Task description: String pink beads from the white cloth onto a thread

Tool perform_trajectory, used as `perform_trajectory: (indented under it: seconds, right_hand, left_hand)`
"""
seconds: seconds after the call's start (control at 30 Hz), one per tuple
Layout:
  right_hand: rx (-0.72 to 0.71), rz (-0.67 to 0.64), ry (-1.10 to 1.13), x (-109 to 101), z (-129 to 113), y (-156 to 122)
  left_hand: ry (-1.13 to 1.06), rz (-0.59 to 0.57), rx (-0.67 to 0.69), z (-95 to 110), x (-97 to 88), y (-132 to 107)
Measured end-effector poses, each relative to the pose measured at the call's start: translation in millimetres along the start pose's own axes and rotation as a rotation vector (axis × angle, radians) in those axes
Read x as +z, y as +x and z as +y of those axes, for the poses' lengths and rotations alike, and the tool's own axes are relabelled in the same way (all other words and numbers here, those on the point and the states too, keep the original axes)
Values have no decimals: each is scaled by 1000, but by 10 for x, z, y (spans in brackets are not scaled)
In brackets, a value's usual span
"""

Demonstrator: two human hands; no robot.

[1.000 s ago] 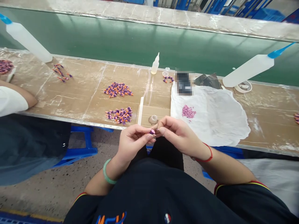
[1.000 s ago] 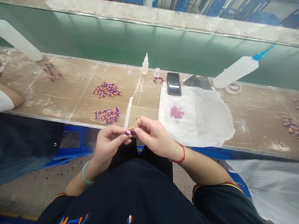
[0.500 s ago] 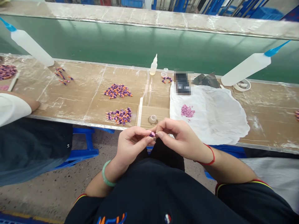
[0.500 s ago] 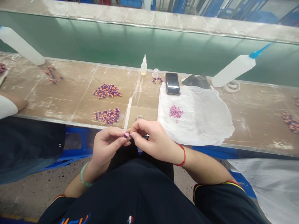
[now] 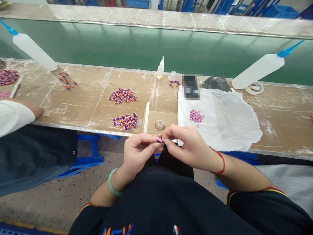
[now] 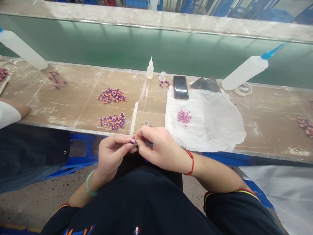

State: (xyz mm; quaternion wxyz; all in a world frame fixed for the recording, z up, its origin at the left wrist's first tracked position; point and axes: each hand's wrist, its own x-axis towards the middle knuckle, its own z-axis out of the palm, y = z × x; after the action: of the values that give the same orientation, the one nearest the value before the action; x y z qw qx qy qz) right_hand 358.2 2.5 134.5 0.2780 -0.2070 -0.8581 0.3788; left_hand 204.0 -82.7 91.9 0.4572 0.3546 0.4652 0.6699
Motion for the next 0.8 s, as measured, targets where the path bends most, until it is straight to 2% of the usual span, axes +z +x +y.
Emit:
perform_trajectory:
  seconds: [0.3,0.37,0.5,0.57,0.7,0.8]
  right_hand:
    - [-81,19,-126,55,40,-49]
    - [-117,29,-143,50,38,-55]
    - [-208,72,-137,13,14,-73]
    - [-225,109,-137,-6,0,-89]
    - [-213,162,-136,-49,21,-116]
    - [-174,213,-166,-89,161,-158]
  left_hand:
    - [78,-20,17,-21,-26,0]
    - [151,-39,103,-27,-50,12]
    - [398,-92,475,9,-84,59]
    - [474,-105,588,39,-75,71]
    - [554,-109,639,47,-68,97]
    - [685,-106,628,-25,-248,209]
